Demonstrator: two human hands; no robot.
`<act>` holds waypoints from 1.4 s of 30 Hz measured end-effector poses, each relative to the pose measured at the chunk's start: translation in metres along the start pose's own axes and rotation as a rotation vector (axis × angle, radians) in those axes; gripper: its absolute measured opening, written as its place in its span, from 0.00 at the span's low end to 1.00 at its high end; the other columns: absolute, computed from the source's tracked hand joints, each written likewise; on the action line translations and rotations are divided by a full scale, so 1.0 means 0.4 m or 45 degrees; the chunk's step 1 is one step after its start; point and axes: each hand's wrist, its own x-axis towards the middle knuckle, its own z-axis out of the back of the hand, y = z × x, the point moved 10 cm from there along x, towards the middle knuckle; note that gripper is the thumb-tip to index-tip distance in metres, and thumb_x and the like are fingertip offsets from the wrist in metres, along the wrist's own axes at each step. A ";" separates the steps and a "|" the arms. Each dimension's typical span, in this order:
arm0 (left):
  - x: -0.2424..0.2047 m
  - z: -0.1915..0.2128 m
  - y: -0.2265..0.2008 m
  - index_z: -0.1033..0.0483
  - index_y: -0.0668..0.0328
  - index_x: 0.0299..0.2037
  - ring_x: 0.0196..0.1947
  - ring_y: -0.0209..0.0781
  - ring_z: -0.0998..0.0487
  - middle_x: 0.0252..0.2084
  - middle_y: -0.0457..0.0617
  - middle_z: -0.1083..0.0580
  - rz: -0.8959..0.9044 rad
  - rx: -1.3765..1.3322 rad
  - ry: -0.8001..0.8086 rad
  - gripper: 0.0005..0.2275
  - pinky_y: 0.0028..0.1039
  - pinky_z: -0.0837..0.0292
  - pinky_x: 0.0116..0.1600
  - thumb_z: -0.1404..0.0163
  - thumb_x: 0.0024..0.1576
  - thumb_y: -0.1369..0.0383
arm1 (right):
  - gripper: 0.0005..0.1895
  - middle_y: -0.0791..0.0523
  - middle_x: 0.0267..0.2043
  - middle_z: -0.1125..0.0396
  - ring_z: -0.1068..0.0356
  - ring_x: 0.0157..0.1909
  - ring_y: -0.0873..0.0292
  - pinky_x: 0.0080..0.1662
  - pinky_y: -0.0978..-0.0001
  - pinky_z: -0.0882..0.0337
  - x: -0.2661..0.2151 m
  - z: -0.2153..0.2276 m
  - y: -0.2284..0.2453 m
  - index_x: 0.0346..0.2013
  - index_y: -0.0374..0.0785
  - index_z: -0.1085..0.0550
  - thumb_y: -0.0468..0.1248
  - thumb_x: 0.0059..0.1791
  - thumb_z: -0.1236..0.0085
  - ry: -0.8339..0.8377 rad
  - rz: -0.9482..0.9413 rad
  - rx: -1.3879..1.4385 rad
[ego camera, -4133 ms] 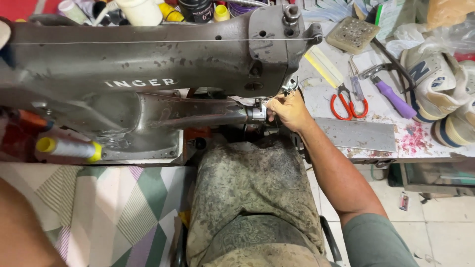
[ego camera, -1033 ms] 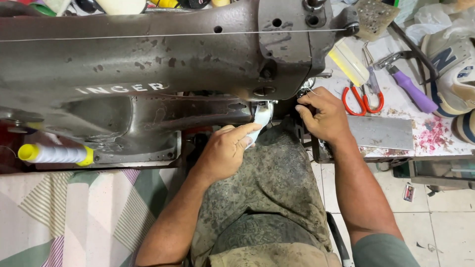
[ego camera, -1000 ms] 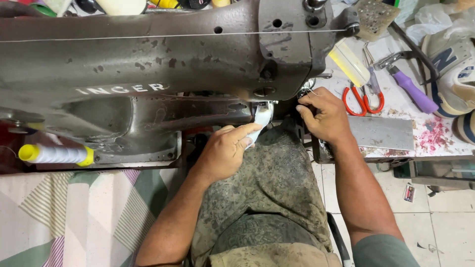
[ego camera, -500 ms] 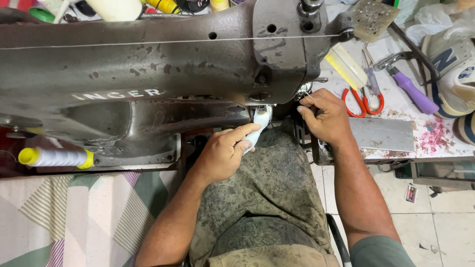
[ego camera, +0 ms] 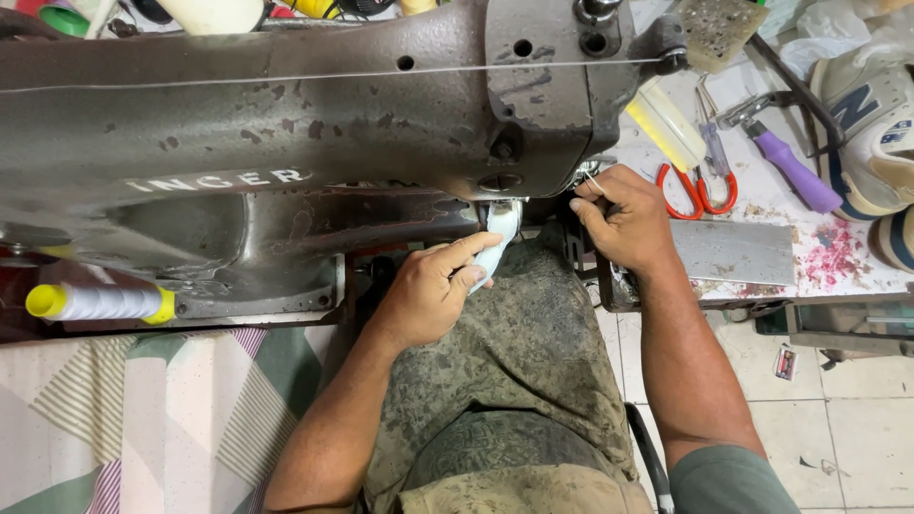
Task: Threading a heavy-duty sewing machine and preparing a piece of shoe lining for stitching.
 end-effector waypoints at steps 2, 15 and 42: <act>0.002 0.003 -0.007 0.25 0.59 0.62 0.40 0.56 0.18 0.34 0.54 0.17 -0.011 -0.009 -0.008 0.17 0.44 0.24 0.51 0.51 0.63 0.72 | 0.05 0.51 0.30 0.31 0.29 0.30 0.50 0.33 0.61 0.30 0.003 0.002 0.009 0.37 0.36 0.18 0.28 0.47 0.31 0.004 0.010 -0.010; -0.008 0.014 -0.034 0.25 0.57 0.63 0.38 0.52 0.17 0.33 0.51 0.17 0.009 -0.011 -0.035 0.17 0.41 0.23 0.48 0.51 0.63 0.71 | 0.05 0.50 0.31 0.30 0.28 0.32 0.46 0.34 0.57 0.29 -0.001 0.004 0.080 0.34 0.36 0.20 0.27 0.46 0.31 0.012 0.065 -0.115; -0.003 0.008 -0.038 0.25 0.55 0.63 0.40 0.52 0.15 0.34 0.50 0.16 -0.029 0.031 -0.131 0.17 0.41 0.20 0.46 0.51 0.63 0.70 | 0.04 0.53 0.30 0.31 0.27 0.33 0.47 0.34 0.58 0.29 -0.003 -0.007 0.072 0.34 0.39 0.20 0.30 0.48 0.31 0.037 0.067 -0.156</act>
